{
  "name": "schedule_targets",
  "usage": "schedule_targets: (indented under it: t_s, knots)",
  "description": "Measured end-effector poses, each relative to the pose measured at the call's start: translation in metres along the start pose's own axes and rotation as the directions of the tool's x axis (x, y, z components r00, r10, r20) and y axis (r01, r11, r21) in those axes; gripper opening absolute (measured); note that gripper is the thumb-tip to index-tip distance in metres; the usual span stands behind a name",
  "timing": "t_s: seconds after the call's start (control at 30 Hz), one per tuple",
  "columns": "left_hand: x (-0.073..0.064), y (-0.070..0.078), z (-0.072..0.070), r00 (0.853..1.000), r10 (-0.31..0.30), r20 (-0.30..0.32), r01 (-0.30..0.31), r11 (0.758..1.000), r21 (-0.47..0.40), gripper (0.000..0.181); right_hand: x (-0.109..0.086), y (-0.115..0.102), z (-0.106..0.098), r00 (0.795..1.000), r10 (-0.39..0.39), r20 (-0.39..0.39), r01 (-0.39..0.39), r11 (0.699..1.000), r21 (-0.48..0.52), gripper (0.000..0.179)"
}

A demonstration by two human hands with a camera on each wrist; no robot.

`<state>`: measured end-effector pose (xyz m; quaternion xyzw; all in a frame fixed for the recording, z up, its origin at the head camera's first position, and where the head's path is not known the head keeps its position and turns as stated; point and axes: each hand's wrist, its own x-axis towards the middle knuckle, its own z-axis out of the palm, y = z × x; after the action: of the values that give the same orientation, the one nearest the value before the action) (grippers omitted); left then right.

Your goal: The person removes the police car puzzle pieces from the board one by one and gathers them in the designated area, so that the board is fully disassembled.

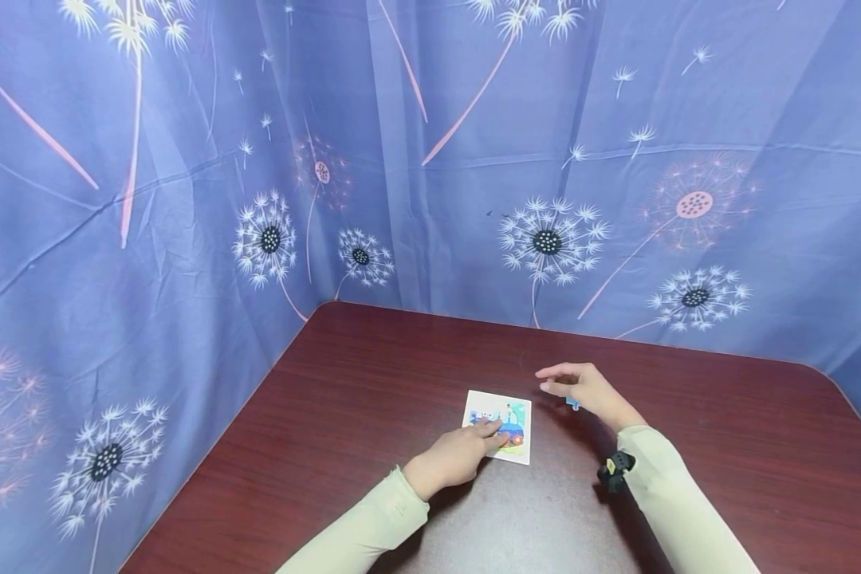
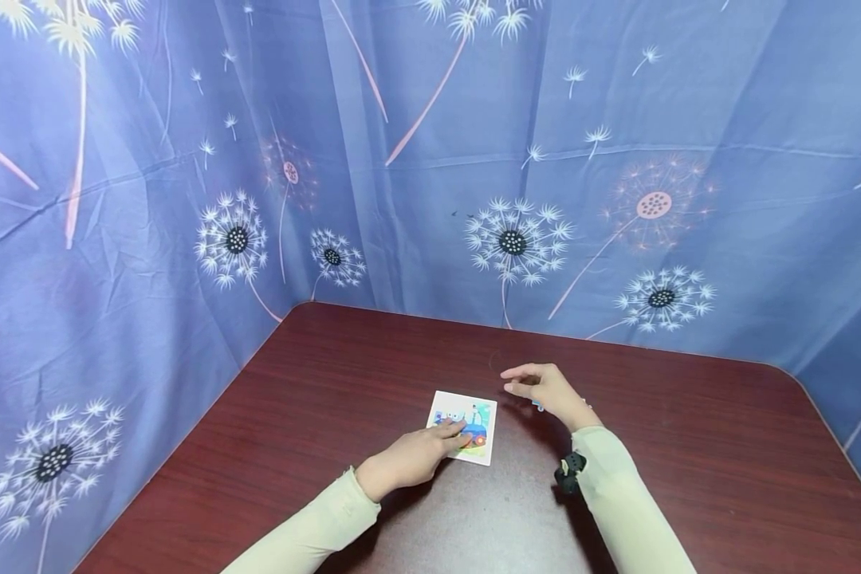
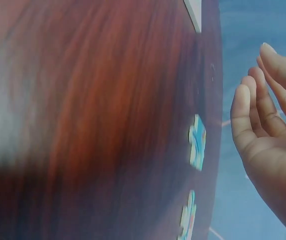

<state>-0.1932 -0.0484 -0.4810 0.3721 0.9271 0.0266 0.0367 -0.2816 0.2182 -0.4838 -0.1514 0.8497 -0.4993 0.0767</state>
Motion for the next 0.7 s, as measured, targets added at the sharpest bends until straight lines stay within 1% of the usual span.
schedule_targets:
  t_s: [0.07,0.23,0.33,0.47,0.57,0.63,0.7]
  knots:
    - [0.000,0.000,0.000,1.000,-0.004,0.006,0.004,1.000,-0.008,0.056,0.001,-0.001,0.005,1.000,-0.008,0.009,0.008,1.000,-0.008,0.037]
    - [0.000,0.000,-0.001,1.000,-0.008,0.018,0.008,1.000,-0.017,0.056,0.003,-0.005,0.017,0.997,-0.024,0.068,0.024,1.000,0.007,0.037]
    - [0.000,0.001,-0.001,1.000,-0.005,0.016,0.006,1.000,-0.019,0.056,0.005,-0.005,0.023,0.992,-0.049,0.115,0.047,0.999,0.019,0.036]
    - [0.000,0.001,-0.002,1.000,0.001,0.010,-0.001,1.000,-0.014,0.056,0.006,-0.007,0.030,0.984,-0.080,0.157,0.077,0.997,0.028,0.032]
    - [-0.001,0.000,-0.002,1.000,0.006,0.010,-0.006,1.000,-0.005,0.057,0.007,-0.007,0.035,0.981,-0.090,0.173,0.085,0.996,0.033,0.031]
    - [-0.001,0.000,-0.002,1.000,0.010,0.011,-0.010,1.000,-0.002,0.058,0.008,-0.007,0.037,0.976,-0.109,0.186,0.105,0.994,0.030,0.030]
    - [-0.001,0.000,-0.002,1.000,0.013,0.010,-0.013,1.000,0.002,0.058,0.009,-0.006,0.038,0.975,-0.117,0.187,0.117,0.993,0.013,0.030]
